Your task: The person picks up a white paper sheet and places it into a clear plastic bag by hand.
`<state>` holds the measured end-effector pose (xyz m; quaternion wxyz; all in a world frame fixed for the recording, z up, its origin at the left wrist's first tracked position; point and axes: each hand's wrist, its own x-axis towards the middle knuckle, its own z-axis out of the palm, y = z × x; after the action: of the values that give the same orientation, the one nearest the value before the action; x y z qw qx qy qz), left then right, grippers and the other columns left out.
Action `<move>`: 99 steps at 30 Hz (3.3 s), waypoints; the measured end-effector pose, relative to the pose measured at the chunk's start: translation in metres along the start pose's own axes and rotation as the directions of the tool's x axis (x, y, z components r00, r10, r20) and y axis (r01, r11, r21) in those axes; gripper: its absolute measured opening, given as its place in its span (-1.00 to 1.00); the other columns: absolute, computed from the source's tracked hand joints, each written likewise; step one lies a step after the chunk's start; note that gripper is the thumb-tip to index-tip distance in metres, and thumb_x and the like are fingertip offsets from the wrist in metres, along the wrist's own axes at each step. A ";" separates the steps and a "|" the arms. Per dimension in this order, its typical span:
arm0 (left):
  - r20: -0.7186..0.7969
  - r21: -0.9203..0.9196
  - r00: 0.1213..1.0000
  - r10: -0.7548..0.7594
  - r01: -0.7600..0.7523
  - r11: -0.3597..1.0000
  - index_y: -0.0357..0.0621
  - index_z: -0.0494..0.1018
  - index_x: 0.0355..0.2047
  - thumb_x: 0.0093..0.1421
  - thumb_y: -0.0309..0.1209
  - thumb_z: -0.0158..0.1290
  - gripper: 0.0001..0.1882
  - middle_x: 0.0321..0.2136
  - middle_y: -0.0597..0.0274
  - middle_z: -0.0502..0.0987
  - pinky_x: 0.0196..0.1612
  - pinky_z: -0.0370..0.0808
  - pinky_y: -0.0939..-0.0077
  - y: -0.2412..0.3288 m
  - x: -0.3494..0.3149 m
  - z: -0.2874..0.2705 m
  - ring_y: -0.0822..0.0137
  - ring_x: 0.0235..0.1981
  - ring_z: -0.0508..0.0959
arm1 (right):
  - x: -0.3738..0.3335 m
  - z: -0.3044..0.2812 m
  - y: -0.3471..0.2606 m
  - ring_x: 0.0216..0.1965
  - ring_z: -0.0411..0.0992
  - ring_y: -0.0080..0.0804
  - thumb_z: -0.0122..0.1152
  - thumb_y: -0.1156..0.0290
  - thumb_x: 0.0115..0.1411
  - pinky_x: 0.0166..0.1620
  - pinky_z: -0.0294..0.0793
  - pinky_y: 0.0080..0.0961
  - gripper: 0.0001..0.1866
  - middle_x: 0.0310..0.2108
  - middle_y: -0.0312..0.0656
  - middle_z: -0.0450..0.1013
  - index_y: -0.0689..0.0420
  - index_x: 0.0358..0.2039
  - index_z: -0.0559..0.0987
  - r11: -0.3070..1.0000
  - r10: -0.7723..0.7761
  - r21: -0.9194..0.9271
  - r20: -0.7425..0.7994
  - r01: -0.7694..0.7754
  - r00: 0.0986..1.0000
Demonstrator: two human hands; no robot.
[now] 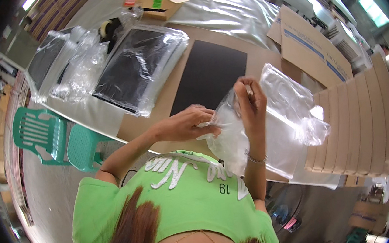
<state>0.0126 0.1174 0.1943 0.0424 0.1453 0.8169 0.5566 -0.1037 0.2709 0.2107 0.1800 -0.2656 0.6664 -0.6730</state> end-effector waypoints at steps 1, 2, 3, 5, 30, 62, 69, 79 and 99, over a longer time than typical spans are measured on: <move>0.053 -0.243 0.997 -0.063 0.074 0.967 -0.23 0.38 -0.26 0.22 -0.18 -0.04 -0.67 -0.29 0.19 0.47 0.00 0.28 0.38 -0.007 -0.003 -0.003 0.30 -0.11 0.44 | -0.001 -0.006 0.003 -0.56 0.15 -0.84 0.02 0.43 0.24 -0.54 0.12 -0.80 -0.86 -0.47 -0.44 0.32 0.17 -0.21 0.43 0.997 0.074 -0.030 0.073 -0.071 0.995; -0.003 -0.527 0.997 0.079 -0.069 0.847 -0.19 0.41 -0.19 0.26 -0.15 -0.10 -0.66 -0.27 0.28 0.48 0.01 0.32 0.44 -0.018 -0.002 -0.004 0.48 -0.07 0.39 | -0.010 -0.013 0.006 -0.53 0.18 -0.81 0.03 0.45 0.22 -0.51 0.14 -0.79 -0.82 -0.45 -0.41 0.34 0.19 -0.17 0.43 0.985 0.164 0.022 0.213 -0.173 0.963; -0.073 -0.650 0.996 -0.046 -0.012 0.760 -0.17 0.40 -0.16 0.26 -0.16 -0.11 -0.66 -0.27 0.29 0.48 0.01 0.32 0.44 -0.011 -0.006 -0.009 0.48 -0.07 0.38 | -0.025 -0.032 0.020 -0.52 0.24 -0.71 0.10 0.47 0.16 -0.50 0.19 -0.74 -0.74 -0.43 -0.34 0.36 0.26 -0.14 0.40 0.956 0.216 0.118 0.337 -0.269 0.917; -0.124 -0.848 0.973 -0.196 -0.001 0.530 -0.12 0.38 -0.10 0.27 -0.15 -0.12 -0.65 -0.25 0.32 0.48 0.03 0.33 0.44 -0.003 -0.010 -0.018 0.48 -0.05 0.37 | -0.057 -0.060 0.048 -0.53 0.32 -0.55 0.18 0.44 0.10 -0.50 0.27 -0.65 -0.65 -0.44 -0.22 0.39 0.35 -0.14 0.39 0.939 0.126 0.261 0.346 -0.224 0.930; -0.544 -0.821 0.817 -0.191 -0.565 -0.077 -0.15 0.34 -0.01 0.23 -0.17 -0.07 -0.59 -0.15 0.21 0.47 -0.09 0.48 0.37 -0.050 -0.014 -0.045 0.35 -0.21 0.50 | -0.110 -0.045 0.212 -0.48 0.39 -0.48 0.05 -0.16 0.08 -0.46 0.38 -0.48 -0.35 -0.30 -0.17 0.44 0.26 -0.17 0.45 0.421 -0.161 0.835 0.454 -0.355 0.877; -0.710 0.047 0.649 -0.273 0.430 0.902 -0.21 0.34 -0.42 -0.26 -0.74 -0.12 -0.68 -0.48 0.28 0.35 -0.41 0.32 0.52 -0.168 -0.098 0.032 0.38 -0.51 0.36 | -0.111 -0.050 0.194 -0.49 0.26 -0.73 -0.01 0.73 0.00 -0.38 0.30 -0.73 -0.85 -0.54 -0.43 0.31 0.19 -0.45 0.43 0.909 0.212 -0.247 -0.417 -0.335 0.884; -0.578 0.196 0.795 -0.183 0.353 0.915 -0.19 0.04 0.21 -0.32 -0.79 -0.32 -0.09 0.13 -0.07 0.19 0.28 -0.02 0.31 -0.150 -0.089 0.043 0.05 0.22 0.11 | -0.096 -0.026 0.153 -0.32 0.38 -0.35 -0.19 0.79 -0.19 -0.22 0.36 -0.48 -0.28 -0.18 -0.10 0.41 0.05 0.07 0.34 0.805 0.121 -0.493 -0.406 -0.329 0.906; -0.515 0.000 0.804 -0.298 0.348 0.938 -0.30 -0.08 0.24 -0.24 -0.70 -0.34 -0.14 0.24 -0.12 -0.03 0.30 -0.15 0.38 -0.146 -0.092 0.053 0.05 0.28 -0.04 | -0.096 -0.021 0.149 0.05 0.34 -0.18 -0.12 0.77 -0.10 0.07 0.32 -0.41 -0.27 0.03 -0.01 0.35 -0.01 0.15 0.27 0.846 0.168 -0.458 -0.254 -0.272 0.952; -0.679 -0.013 0.682 -0.272 0.359 0.933 -0.30 0.01 0.22 -0.27 -0.71 -0.33 -0.13 0.21 -0.06 0.09 0.17 0.17 0.44 -0.149 -0.087 0.061 0.13 0.14 0.25 | -0.092 -0.022 0.150 -0.02 0.37 -0.36 -0.05 0.76 -0.05 0.03 0.29 -0.59 -0.45 -0.02 -0.11 0.40 0.11 0.00 0.47 0.846 0.253 -0.367 -0.360 -0.386 0.898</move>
<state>0.0815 0.0967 0.0256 -0.1682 -0.2054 0.8214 0.5049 -0.0605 0.3369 0.0514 0.1252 -0.0779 0.8525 -0.5014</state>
